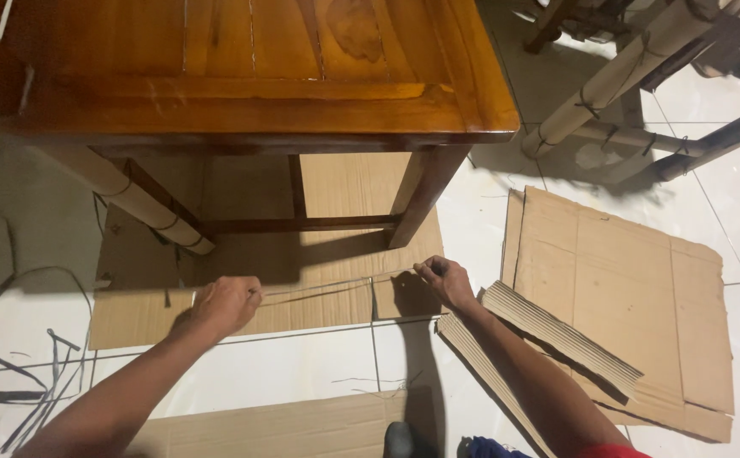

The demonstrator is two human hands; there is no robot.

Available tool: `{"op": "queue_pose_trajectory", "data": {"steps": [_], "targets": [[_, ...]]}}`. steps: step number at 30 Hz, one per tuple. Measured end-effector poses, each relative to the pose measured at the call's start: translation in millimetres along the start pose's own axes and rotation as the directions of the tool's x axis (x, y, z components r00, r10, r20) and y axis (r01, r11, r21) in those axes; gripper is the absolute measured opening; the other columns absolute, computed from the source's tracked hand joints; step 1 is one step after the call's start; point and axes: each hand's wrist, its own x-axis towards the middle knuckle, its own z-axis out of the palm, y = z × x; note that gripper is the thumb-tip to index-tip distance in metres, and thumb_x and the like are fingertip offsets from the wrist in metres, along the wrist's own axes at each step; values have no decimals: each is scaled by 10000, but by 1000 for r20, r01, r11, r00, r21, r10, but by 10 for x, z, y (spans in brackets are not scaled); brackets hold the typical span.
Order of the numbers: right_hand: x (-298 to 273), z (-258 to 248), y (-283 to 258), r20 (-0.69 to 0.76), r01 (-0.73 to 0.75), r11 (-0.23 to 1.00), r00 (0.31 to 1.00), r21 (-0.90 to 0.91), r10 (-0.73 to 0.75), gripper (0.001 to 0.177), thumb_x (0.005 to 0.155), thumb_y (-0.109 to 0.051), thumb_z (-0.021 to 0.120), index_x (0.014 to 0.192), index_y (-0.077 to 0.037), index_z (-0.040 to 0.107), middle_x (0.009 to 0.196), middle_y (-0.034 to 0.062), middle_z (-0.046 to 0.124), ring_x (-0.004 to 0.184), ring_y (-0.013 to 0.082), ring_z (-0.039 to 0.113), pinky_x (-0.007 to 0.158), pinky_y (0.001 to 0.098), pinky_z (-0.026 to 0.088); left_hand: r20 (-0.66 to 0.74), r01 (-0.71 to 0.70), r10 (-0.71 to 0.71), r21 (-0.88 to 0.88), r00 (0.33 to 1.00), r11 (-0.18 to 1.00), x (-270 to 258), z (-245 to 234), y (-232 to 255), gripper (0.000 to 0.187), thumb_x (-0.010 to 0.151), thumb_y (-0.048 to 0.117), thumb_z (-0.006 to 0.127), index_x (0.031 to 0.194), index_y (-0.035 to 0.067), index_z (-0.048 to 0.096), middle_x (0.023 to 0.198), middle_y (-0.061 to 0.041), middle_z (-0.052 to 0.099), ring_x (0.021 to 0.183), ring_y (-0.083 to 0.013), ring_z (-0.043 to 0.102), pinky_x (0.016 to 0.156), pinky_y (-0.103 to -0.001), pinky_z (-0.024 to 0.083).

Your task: Wrapping wooden chair legs with cardboard and securing them with plastic strips.

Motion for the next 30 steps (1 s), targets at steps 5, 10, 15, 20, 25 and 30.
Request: {"op": "queue_pose_trajectory", "data": {"steps": [5,10,15,20,25,30], "targets": [[-2,-33,86,-30,-33,999,999,10,34,320,967,-452,707,966,-139,775,799,119,748,840,276,705,826,418,528,74,-68,70,-23,995,997,-177,-12,192,180,931,227,611,823,169,743,795,-88,760,863,-314,767,781,-418,570],[27,-125,229,-47,-76,997,996,-22,75,322,981,-473,677,1098,-183,755,843,78,770,941,288,728,902,444,541,255,-200,219,-96,942,975,-378,52,379,137,915,207,634,841,146,731,850,-89,757,890,-305,738,836,-419,562],[-156,-266,303,-100,-55,996,994,-68,48,329,978,-484,657,1121,-206,759,957,125,791,977,356,740,899,491,553,402,-331,342,-100,849,938,-549,102,547,161,915,198,654,977,115,777,1002,-151,781,1039,-378,727,893,-467,563],[-442,-448,587,-81,12,978,996,-209,-30,315,989,-390,618,1095,-117,734,957,154,770,876,320,738,769,428,605,503,-373,389,-136,772,918,-442,200,603,111,888,236,689,929,194,783,983,6,784,959,-211,730,884,-381,559],[-865,-600,696,-25,42,930,998,-366,-55,308,1022,-390,542,925,-123,663,827,60,654,662,159,596,586,282,528,624,-430,461,-213,631,877,-406,375,739,151,874,296,708,937,182,784,1008,50,770,948,-127,690,876,-323,537],[-1162,-543,1034,27,25,801,1000,-598,-11,213,979,-330,629,1107,-167,681,1036,22,688,793,161,679,724,319,574,765,-473,455,-224,456,852,-586,402,1140,133,911,293,703,983,202,770,1026,42,753,966,-137,666,872,-341,501]]}}
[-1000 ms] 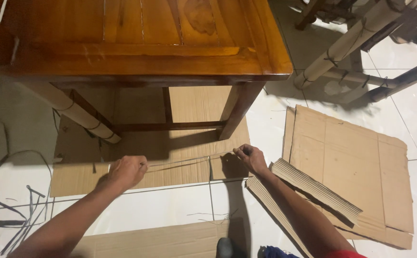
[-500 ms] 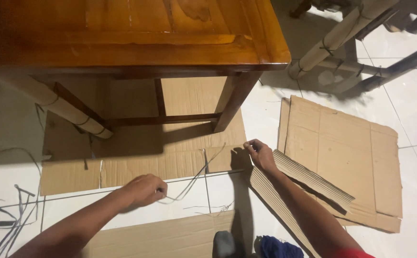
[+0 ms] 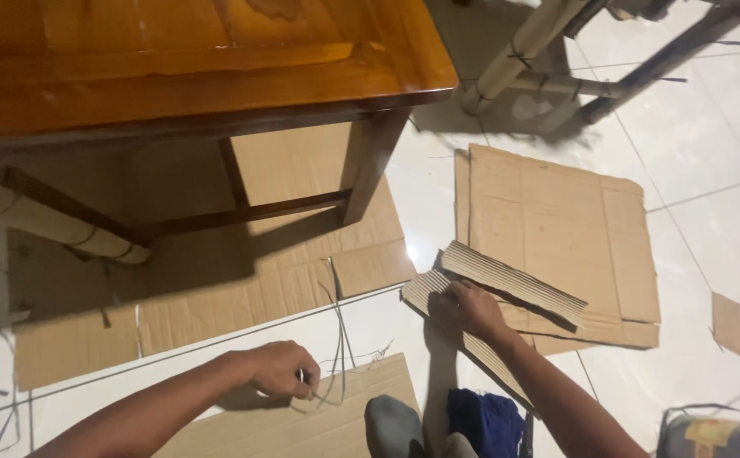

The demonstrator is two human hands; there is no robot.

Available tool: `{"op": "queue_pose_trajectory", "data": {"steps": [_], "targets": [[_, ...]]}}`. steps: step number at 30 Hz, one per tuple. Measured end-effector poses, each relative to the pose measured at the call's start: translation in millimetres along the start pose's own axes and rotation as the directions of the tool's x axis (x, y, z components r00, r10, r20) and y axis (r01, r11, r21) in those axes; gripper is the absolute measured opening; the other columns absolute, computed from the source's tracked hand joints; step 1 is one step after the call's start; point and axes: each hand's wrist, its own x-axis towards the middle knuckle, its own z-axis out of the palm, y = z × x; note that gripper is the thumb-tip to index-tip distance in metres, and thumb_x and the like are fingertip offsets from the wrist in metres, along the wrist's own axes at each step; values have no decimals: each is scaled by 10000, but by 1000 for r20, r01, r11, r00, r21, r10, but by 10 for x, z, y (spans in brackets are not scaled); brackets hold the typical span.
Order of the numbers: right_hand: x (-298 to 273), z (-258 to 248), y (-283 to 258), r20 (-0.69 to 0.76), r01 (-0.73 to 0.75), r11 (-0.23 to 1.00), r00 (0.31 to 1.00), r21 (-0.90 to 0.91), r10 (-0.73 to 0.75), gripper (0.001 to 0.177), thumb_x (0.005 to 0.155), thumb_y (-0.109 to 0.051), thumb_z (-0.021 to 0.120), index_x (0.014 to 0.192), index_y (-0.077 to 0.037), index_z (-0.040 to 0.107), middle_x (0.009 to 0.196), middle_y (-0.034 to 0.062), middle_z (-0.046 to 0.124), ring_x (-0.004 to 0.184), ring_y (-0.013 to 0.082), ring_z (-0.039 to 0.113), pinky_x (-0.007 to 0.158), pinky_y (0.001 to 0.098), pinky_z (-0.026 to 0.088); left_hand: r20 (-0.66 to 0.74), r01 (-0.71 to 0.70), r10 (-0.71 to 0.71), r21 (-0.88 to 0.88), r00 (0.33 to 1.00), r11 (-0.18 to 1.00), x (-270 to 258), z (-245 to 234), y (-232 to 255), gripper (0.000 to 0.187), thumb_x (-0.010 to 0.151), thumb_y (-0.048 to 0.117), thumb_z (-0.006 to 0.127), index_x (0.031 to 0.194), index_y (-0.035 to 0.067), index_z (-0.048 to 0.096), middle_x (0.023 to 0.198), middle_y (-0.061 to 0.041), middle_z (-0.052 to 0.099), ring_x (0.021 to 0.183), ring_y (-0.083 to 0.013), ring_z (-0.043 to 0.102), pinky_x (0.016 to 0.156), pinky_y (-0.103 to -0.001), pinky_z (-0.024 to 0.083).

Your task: Wrapping wooden chair legs with cardboard and securing them with plastic strips.

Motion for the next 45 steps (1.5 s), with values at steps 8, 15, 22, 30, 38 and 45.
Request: {"op": "queue_pose_trajectory", "data": {"steps": [8,15,22,30,38,45], "targets": [[-269,23,229,-146,-113,993,982,36,117,287,936,-302,639,1212,-224,626,1229,80,579,1005,328,675,848,463,596,-252,-259,284,130,925,957,672,-120,286,171,906,267,648,970,167,770,971,-74,770,901,-272,701,827,-432,548],[-291,-59,298,-175,-120,993,978,-14,116,449,892,-114,593,1341,-110,608,1521,127,437,1169,432,645,981,521,587,-479,-285,254,7,840,958,1072,-399,658,161,905,274,668,1014,242,782,980,-24,774,949,-235,739,875,-407,579],[-254,14,262,-323,26,998,945,-62,-45,384,996,-186,470,1359,-85,548,1465,128,505,1098,411,674,845,497,610,-456,-257,256,62,853,965,957,-287,255,337,891,271,656,1201,156,722,1192,-103,733,1148,-324,689,976,-491,555],[-184,-511,-892,-375,491,862,781,-126,-499,221,964,-147,474,1057,-121,673,1170,56,692,959,319,717,728,429,627,-719,-2,628,657,299,754,628,-414,130,599,917,201,622,1496,176,474,1486,-137,487,1429,-403,415,1166,-624,290],[78,-489,-1925,-363,737,651,565,-181,-741,212,1013,-146,467,1001,-108,675,1099,63,701,861,272,710,665,353,596,-812,58,422,483,404,873,564,-477,-628,165,955,247,627,1111,247,680,1000,38,716,1007,-222,725,1062,-496,460],[424,-600,-2125,-201,523,852,834,-8,-514,571,933,-184,626,1468,-238,436,1142,102,637,891,382,745,769,507,632,-968,-115,34,6,250,993,-677,-570,-885,208,881,101,692,1065,144,779,980,-104,790,1008,-337,743,961,-460,555]]}}
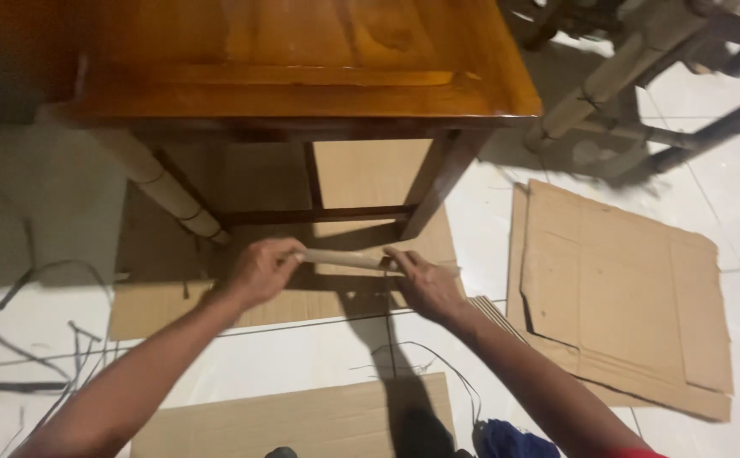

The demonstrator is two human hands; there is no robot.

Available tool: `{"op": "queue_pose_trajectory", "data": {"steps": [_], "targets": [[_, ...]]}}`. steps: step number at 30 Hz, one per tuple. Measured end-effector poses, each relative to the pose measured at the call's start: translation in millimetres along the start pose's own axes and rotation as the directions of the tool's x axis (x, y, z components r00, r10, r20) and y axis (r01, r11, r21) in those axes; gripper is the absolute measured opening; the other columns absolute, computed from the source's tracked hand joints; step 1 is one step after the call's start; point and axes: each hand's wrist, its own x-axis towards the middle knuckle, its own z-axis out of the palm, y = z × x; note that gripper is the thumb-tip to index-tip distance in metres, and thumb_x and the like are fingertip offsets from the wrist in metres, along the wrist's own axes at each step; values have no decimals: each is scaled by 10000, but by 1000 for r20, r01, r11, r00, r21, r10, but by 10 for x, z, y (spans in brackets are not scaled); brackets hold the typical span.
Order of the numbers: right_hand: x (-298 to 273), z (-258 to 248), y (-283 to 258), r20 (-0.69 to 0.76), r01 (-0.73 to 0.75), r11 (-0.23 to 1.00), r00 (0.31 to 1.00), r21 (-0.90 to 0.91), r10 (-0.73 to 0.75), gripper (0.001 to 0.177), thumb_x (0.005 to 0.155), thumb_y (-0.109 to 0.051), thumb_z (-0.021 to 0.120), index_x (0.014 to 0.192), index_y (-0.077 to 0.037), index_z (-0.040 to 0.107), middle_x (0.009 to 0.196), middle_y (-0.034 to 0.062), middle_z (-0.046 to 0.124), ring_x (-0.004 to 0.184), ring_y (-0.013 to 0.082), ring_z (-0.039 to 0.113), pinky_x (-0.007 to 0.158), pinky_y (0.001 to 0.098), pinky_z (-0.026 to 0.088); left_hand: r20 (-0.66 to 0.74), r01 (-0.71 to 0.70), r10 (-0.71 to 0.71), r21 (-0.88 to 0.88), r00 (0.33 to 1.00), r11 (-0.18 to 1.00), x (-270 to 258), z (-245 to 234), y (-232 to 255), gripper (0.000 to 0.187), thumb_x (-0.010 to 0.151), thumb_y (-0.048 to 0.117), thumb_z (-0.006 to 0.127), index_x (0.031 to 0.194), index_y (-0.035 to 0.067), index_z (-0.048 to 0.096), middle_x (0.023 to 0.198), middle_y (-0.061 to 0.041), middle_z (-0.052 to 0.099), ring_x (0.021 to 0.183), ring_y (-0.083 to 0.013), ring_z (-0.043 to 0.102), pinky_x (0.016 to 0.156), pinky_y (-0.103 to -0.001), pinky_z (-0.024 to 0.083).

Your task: Wrapping wooden chair legs with cardboard and securing them with plastic strips.

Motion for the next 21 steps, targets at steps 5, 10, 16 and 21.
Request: {"op": "queue_pose_trajectory", "data": {"steps": [5,10,16,21], "targets": [[283,10,158,-28,-12,996,1000,-87,10,461,977,-238,580,1414,-331,465,1025,65,614,790,404,738,724,533,630,-63,314,-311,46,948,948,-16,-400,-695,233,904,296,699,970,100,807,920,-143,789,933,-368,736,879,-513,552],[658,53,179,-7,-18,992,1000,-127,17,310,997,-337,566,1297,-361,492,1143,24,594,867,365,746,756,496,640,-170,183,-126,382,977,906,3,-363,-973,248,884,340,695,972,139,808,862,-123,790,874,-350,761,778,-476,598],[869,-86,-57,-22,10,983,1000,-184,-15,256,1040,-388,478,1247,-258,556,1133,104,632,915,372,738,747,504,625,-134,4,166,790,977,613,114,-38,-950,316,925,391,609,1085,152,739,830,-115,748,797,-328,754,725,-457,581],[967,-91,-124,17,-30,982,999,-188,34,322,1016,-373,492,1328,-300,529,1154,99,603,950,374,725,756,522,627,-18,-232,396,786,918,573,205,15,-424,677,906,114,600,1548,10,412,1687,-148,247,1567,-338,258,1304,-475,109]]}}
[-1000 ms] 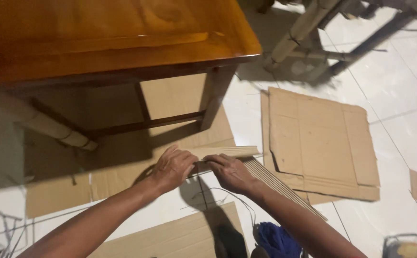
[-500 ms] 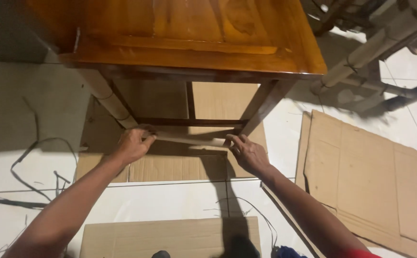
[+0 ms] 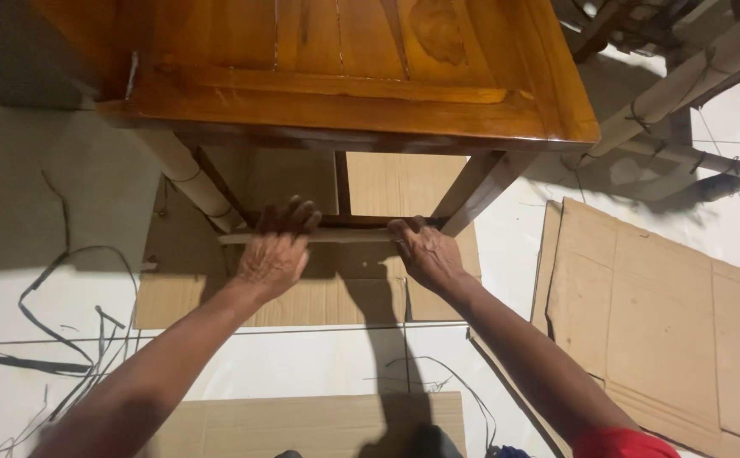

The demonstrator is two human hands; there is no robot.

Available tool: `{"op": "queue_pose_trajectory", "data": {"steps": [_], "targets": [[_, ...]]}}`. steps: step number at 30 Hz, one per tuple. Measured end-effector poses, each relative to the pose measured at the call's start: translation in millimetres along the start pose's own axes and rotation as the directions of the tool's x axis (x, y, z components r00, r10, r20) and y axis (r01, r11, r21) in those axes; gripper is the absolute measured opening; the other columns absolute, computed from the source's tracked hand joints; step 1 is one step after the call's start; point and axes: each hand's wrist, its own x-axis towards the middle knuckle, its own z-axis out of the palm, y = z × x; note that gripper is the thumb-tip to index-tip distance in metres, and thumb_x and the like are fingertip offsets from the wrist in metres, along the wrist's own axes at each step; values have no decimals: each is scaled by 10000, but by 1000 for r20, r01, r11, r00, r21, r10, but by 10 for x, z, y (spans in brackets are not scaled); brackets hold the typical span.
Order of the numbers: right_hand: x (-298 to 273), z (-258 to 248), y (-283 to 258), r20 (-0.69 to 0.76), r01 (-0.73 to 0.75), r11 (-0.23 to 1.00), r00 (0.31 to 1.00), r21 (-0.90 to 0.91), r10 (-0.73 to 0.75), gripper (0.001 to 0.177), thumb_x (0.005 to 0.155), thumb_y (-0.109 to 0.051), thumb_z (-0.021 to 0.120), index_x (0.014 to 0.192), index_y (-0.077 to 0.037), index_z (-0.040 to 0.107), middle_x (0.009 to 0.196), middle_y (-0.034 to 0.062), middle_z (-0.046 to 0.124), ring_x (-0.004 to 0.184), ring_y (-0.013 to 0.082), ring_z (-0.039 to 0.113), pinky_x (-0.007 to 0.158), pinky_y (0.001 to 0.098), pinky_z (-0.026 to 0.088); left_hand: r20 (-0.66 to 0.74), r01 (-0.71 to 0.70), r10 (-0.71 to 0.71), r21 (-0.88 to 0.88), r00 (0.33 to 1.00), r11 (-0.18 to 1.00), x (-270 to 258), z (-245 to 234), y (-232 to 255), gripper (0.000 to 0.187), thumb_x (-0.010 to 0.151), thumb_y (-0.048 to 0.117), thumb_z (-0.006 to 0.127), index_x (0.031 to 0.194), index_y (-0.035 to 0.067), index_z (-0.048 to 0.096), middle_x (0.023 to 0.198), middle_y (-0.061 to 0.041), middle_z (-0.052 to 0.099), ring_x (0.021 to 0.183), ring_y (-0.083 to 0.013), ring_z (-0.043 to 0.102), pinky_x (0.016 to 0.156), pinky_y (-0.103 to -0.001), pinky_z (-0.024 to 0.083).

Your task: Wrapping wooden chair legs with cardboard and securing them with plastic strips.

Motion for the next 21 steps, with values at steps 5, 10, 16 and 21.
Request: {"op": "queue_pose_trajectory", "data": {"steps": [5,10,16,21], "targets": [[-54,-403,-184,26,-99,993,995,67,98,429,1008,-430,495,1394,-260,572,1118,158,620,935,418,719,774,553,620,-111,-22,27,44,993,999,120,150,42,805,794,286,674,1553,125,459,1581,-148,483,1486,-375,406,1216,-582,282],[70,-246,-89,-5,-82,996,997,21,82,531,991,-456,567,1504,-349,477,1069,128,584,896,427,724,748,565,634,-135,-8,42,239,990,971,259,187,108,842,788,295,695,1569,118,433,1584,-134,474,1495,-339,399,1260,-560,250],[96,-101,5,-46,-58,998,997,-3,58,589,967,-458,611,1526,-362,454,1048,126,561,960,402,711,685,541,642,-292,5,113,375,950,927,430,431,-32,519,983,174,530,1501,145,527,1527,-111,538,1437,-326,487,1210,-526,366],[140,17,78,-82,-117,993,990,3,117,676,938,-427,665,1556,-401,393,1098,122,543,1002,391,702,692,556,647,-393,26,136,382,910,924,533,485,-67,458,1044,174,435,1488,193,548,1519,-57,559,1435,-271,506,1200,-523,381]]}}
